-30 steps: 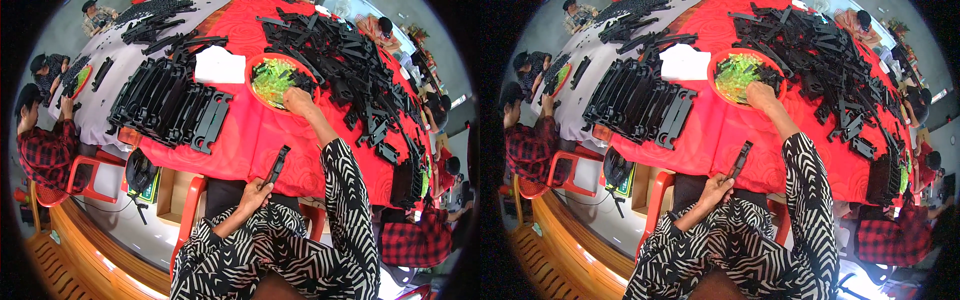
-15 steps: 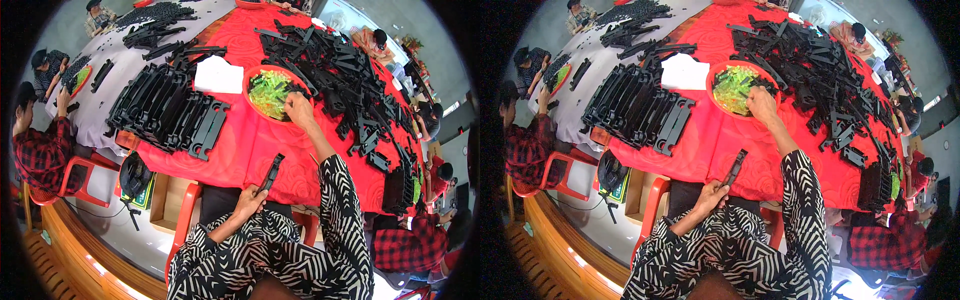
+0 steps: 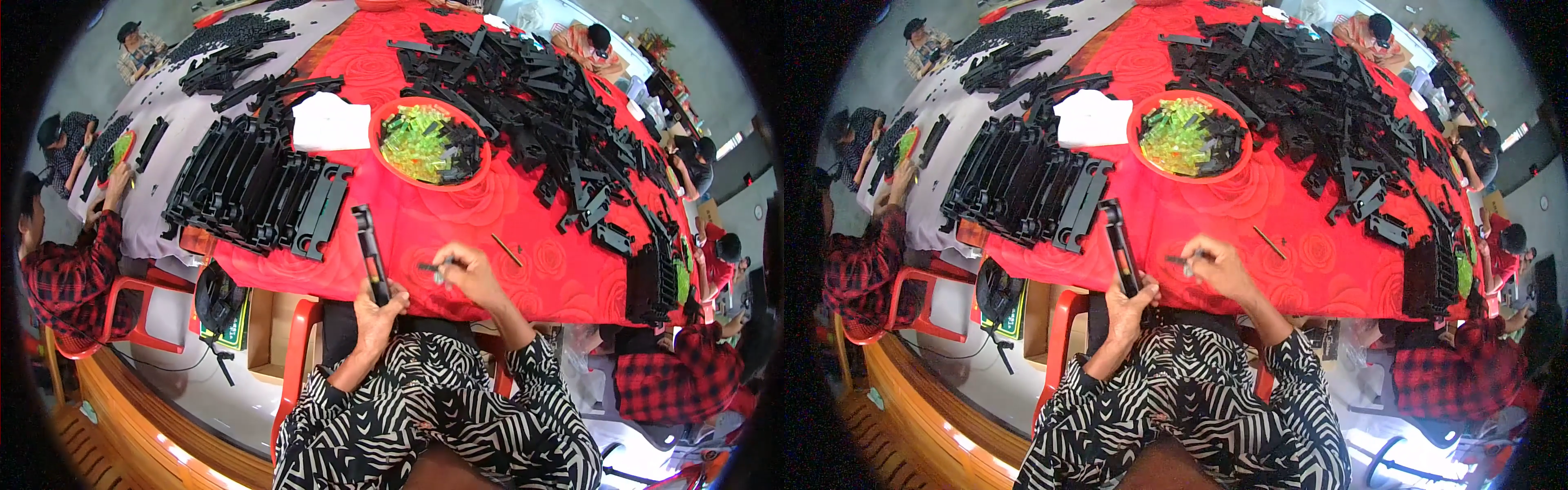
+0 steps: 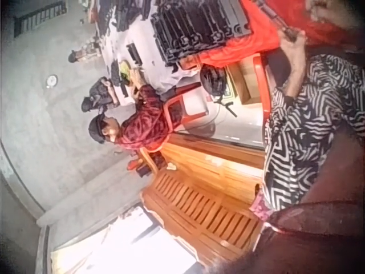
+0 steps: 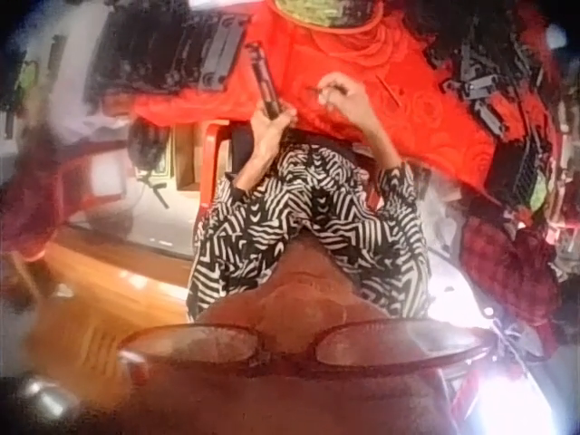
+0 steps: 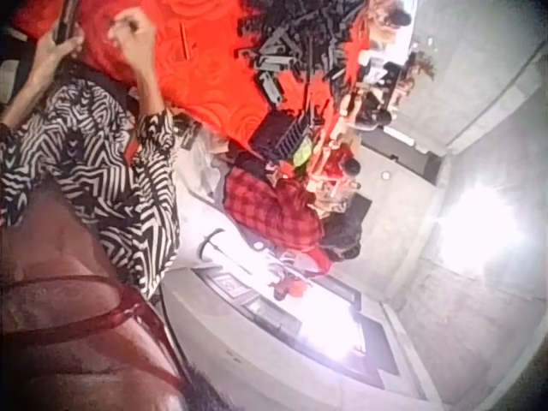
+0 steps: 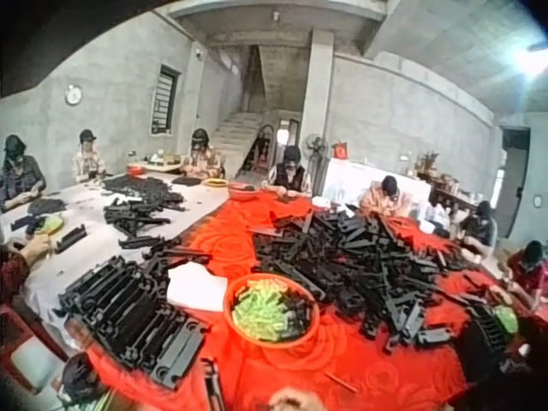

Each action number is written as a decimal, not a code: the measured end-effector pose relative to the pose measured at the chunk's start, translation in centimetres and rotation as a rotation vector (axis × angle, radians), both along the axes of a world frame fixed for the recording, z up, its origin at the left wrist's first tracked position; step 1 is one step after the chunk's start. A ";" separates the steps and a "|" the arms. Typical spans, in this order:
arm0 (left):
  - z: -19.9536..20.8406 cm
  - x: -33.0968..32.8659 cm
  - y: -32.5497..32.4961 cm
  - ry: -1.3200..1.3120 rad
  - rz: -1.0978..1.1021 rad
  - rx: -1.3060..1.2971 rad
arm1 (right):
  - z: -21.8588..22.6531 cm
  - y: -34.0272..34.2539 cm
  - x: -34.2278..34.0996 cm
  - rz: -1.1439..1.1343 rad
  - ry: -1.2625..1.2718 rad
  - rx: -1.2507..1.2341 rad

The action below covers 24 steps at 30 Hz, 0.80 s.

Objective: The person assembles components by picking up small pieces from a bowl and inserting them into black plastic frames by hand.

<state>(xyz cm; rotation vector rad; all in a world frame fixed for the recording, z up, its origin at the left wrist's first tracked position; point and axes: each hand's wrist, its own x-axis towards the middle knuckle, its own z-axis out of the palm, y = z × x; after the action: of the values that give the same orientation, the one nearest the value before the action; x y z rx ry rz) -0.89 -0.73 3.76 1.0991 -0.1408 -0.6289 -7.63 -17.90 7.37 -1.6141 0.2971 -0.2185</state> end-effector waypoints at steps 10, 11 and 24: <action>0.1 -1.0 -0.3 -0.172 -0.107 0.112 | -1.9 1.9 -2.2 0.031 0.175 0.425; 0.1 -1.1 -0.3 -0.182 -0.113 0.110 | -2.3 1.8 -2.3 0.037 0.176 0.466; -0.4 -0.8 -0.3 -0.058 0.004 0.140 | -4.2 2.8 -1.7 -0.060 -0.041 0.670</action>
<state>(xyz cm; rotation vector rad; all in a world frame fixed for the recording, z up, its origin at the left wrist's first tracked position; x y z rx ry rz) -1.70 -1.06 3.35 1.2533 -0.1460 -0.6103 -9.36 -15.14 3.14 -0.9389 0.3431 -0.1725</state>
